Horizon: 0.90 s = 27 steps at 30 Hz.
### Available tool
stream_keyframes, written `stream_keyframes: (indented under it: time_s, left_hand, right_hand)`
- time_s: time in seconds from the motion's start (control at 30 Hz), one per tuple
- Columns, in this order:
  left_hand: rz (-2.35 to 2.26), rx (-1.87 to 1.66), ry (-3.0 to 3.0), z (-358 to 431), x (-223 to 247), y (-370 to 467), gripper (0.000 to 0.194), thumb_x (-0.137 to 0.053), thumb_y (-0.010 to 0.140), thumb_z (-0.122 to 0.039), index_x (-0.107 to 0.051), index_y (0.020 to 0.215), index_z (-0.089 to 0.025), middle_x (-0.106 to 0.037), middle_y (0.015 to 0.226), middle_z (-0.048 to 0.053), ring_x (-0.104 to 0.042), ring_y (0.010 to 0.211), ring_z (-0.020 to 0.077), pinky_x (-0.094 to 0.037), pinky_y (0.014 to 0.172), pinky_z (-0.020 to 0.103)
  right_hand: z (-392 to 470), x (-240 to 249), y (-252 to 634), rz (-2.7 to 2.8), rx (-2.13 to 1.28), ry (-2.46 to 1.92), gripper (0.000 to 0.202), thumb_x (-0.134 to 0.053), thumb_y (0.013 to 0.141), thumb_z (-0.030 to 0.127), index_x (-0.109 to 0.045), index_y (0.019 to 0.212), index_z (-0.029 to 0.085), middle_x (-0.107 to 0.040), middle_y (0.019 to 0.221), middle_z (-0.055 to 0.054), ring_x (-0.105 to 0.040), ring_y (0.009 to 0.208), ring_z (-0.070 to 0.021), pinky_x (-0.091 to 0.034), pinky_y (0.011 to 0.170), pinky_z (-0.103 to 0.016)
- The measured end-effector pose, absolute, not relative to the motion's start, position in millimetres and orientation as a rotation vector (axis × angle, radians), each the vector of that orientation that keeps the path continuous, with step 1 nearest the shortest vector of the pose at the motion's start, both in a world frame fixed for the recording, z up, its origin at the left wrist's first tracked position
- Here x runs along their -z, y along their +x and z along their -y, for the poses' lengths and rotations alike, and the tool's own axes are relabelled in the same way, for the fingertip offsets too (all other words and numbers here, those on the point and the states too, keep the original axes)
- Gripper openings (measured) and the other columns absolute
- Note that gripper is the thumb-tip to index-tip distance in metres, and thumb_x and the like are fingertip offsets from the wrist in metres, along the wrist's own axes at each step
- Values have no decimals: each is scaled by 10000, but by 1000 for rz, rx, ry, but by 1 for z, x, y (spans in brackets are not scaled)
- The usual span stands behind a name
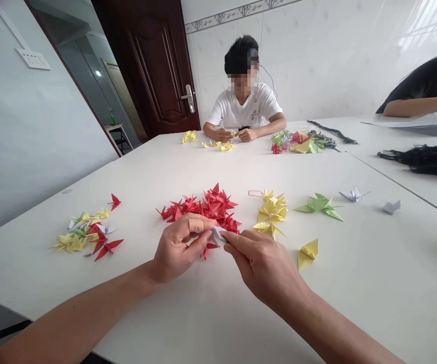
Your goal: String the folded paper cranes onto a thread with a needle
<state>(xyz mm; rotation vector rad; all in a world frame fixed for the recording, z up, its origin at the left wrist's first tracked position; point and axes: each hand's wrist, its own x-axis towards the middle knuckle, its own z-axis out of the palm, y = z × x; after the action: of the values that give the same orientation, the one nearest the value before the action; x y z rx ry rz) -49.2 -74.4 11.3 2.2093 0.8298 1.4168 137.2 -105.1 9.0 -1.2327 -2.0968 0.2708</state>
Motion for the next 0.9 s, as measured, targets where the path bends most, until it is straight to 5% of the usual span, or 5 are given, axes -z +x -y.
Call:
stream_keyframes:
  time_s: [0.33,0.67,0.9]
  left_hand:
    - [-849,-1484,2249,70,-16,-51,133,-555,795,-78,-616,879,-160,-643,883,60,-631,851,144,-557,745,270]
    - [-689,-1359,2290,80,-15,-46,178,-524,821,-88,-623,937,-182,-659,876,62,-639,836,161,-545,741,296]
    - [-681,-1388,2295,80,-14,-48,227,-551,800,-87,-578,1001,-189,-594,1028,89,-583,1006,191,-543,790,322]
  right_hand:
    - [102,-17,137,2025,-258,-1233,203,-537,825,278,-628,993,209,-635,734,-12,-559,599,-111,-431,510,-212]
    - [107,-13,131,1984,-185,-904,272,-504,726,65,-612,938,198,-660,759,-2,-590,643,-99,-467,569,-197]
    - [87,-23,156,1920,-53,-1048,196,-504,721,121,-633,847,198,-661,748,-10,-591,642,-115,-454,596,-209]
